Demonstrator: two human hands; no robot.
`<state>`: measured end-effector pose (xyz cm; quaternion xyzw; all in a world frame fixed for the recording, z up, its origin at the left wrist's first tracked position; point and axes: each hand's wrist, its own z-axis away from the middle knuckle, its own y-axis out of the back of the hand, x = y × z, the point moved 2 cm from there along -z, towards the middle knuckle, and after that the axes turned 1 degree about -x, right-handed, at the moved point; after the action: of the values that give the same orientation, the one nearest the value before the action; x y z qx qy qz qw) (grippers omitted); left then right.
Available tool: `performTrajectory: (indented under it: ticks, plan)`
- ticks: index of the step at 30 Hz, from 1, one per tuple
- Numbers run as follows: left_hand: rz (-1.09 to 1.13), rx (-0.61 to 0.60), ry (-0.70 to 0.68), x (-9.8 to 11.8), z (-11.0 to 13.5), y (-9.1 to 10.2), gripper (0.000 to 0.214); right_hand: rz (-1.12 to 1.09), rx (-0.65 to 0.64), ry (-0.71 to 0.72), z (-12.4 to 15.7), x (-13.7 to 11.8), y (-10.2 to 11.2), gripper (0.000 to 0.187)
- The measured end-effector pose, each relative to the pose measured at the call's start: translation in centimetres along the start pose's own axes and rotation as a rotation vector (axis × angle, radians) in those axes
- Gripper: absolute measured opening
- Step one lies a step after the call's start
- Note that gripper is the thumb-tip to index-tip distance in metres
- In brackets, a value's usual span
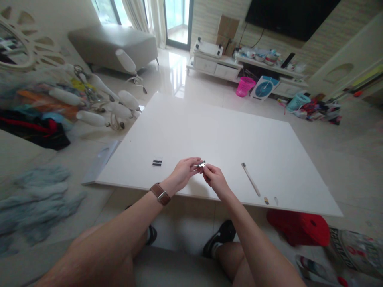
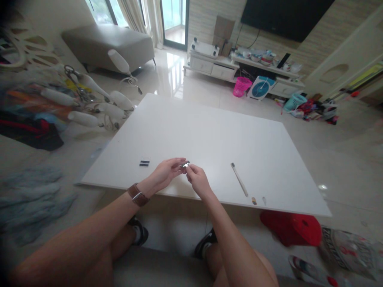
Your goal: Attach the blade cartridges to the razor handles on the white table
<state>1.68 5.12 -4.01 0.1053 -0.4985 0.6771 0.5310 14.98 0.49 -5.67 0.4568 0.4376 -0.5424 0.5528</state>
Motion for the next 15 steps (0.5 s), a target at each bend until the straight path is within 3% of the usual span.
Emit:
performTrajectory:
  ticks: [5,11,15]
  plan:
    - [0.018,0.01,-0.006,-0.1,0.0,0.1,0.011,0.028,0.04,0.017,0.1,-0.3,-0.3,0.036]
    - [0.018,0.121,-0.044,0.1,0.1,0.5,0.01,0.02,0.073,-0.042,0.5,-0.3,-0.5,0.037]
    - [-0.067,0.103,-0.043,-0.1,0.1,0.6,0.01,0.024,0.134,-0.055,0.2,0.6,0.2,0.034]
